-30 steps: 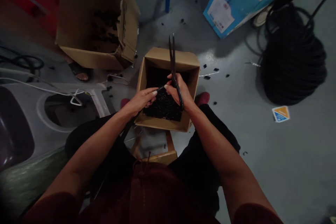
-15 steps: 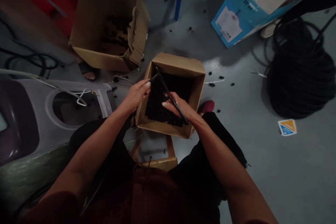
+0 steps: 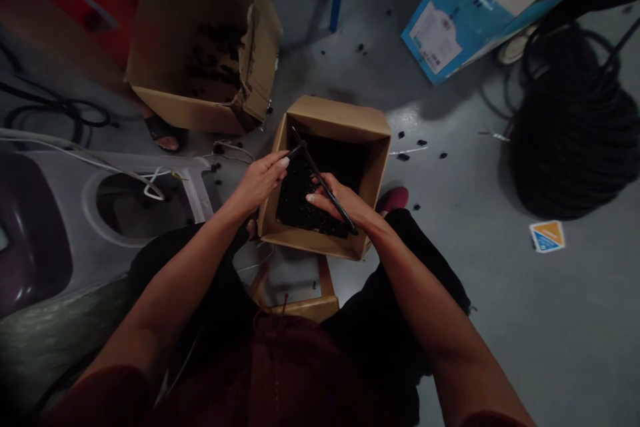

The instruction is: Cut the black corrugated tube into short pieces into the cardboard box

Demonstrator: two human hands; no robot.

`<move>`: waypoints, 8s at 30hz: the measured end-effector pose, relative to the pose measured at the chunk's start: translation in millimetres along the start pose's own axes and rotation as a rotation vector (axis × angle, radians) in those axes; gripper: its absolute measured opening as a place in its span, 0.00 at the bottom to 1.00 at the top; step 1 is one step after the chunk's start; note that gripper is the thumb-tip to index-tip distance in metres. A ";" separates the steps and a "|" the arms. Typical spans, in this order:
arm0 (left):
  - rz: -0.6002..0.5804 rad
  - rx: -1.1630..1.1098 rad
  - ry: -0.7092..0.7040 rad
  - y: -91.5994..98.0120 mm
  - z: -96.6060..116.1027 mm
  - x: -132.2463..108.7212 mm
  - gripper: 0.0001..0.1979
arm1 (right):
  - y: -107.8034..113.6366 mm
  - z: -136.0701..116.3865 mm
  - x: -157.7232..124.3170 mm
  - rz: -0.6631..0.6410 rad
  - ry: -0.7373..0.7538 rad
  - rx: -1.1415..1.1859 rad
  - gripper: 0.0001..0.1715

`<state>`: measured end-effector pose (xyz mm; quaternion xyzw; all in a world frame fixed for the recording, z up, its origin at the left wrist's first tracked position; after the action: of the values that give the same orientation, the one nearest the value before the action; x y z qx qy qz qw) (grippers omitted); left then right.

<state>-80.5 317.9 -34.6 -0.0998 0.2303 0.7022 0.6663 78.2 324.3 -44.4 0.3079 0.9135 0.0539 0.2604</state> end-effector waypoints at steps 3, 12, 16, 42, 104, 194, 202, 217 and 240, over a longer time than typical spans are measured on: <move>0.008 0.025 -0.046 -0.1 4.3 0.4 0.18 | -1.6 0.0 -0.3 -0.024 0.008 0.009 0.35; -0.021 0.027 -0.072 -4.3 6.6 -1.0 0.17 | -4.5 0.5 -1.1 -0.053 0.013 0.023 0.36; -0.018 0.005 -0.061 -4.2 5.0 -0.8 0.18 | -4.1 0.0 -0.9 -0.042 0.012 0.023 0.36; -0.129 0.187 -0.140 -11.4 16.4 -4.2 0.14 | 1.2 3.1 -1.7 0.152 -0.080 -0.220 0.19; -0.304 -0.099 0.344 -68.4 -40.3 -23.2 0.10 | 14.5 46.2 4.3 0.358 -0.192 0.499 0.26; -0.040 0.083 -0.050 -11.4 3.0 -0.9 0.17 | -16.1 27.2 -5.8 -0.063 -0.087 0.208 0.24; -0.061 0.100 -0.058 -13.1 2.0 -0.1 0.19 | -9.2 22.5 -5.3 -0.026 -0.090 0.000 0.27; -0.104 0.140 -0.054 -14.8 5.8 -1.6 0.17 | -2.9 15.6 -4.1 0.155 -0.043 -0.233 0.30; -0.187 0.293 -0.131 -17.1 3.1 0.9 0.15 | -5.0 15.0 -2.1 0.129 -0.112 -0.206 0.17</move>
<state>-63.3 320.2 -35.5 0.0233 0.2760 0.6011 0.7497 84.6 318.1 -57.7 0.3402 0.8655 0.1469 0.3371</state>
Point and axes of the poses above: each hand's wrist, its own x-axis towards the middle knuckle, its own y-axis out of the back of the hand, z = x × y, the point moved 9 cm from there along x, towards the middle knuckle, and after that the axes turned 1 degree about x, right-handed, at the moved point
